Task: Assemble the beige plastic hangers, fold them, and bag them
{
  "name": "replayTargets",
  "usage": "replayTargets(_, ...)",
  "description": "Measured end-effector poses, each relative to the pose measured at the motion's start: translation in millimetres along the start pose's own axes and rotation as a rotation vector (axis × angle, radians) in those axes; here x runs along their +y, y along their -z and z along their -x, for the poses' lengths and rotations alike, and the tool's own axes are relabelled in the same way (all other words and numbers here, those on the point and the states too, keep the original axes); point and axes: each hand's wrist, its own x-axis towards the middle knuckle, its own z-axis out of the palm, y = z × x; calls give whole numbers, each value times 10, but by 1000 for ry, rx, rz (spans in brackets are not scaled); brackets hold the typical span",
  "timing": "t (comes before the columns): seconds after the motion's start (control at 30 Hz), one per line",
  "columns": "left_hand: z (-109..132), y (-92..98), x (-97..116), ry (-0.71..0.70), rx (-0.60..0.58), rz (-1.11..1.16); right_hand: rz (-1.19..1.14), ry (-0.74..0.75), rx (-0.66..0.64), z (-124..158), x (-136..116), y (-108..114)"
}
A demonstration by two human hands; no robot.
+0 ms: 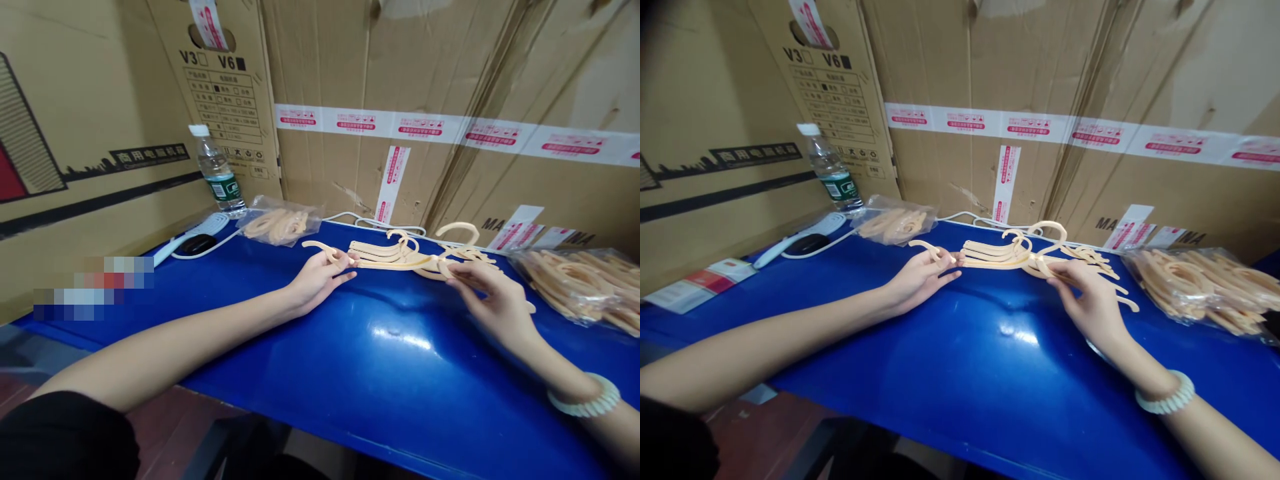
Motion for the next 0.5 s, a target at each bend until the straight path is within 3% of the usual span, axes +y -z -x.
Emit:
replayTargets(0.3, 33, -26, 10, 77, -95, 13, 26, 70, -16, -39, -102, 32)
replayTargets(0.5, 28, -26, 6, 82, -81, 31, 75, 143, 35, -38, -96, 36)
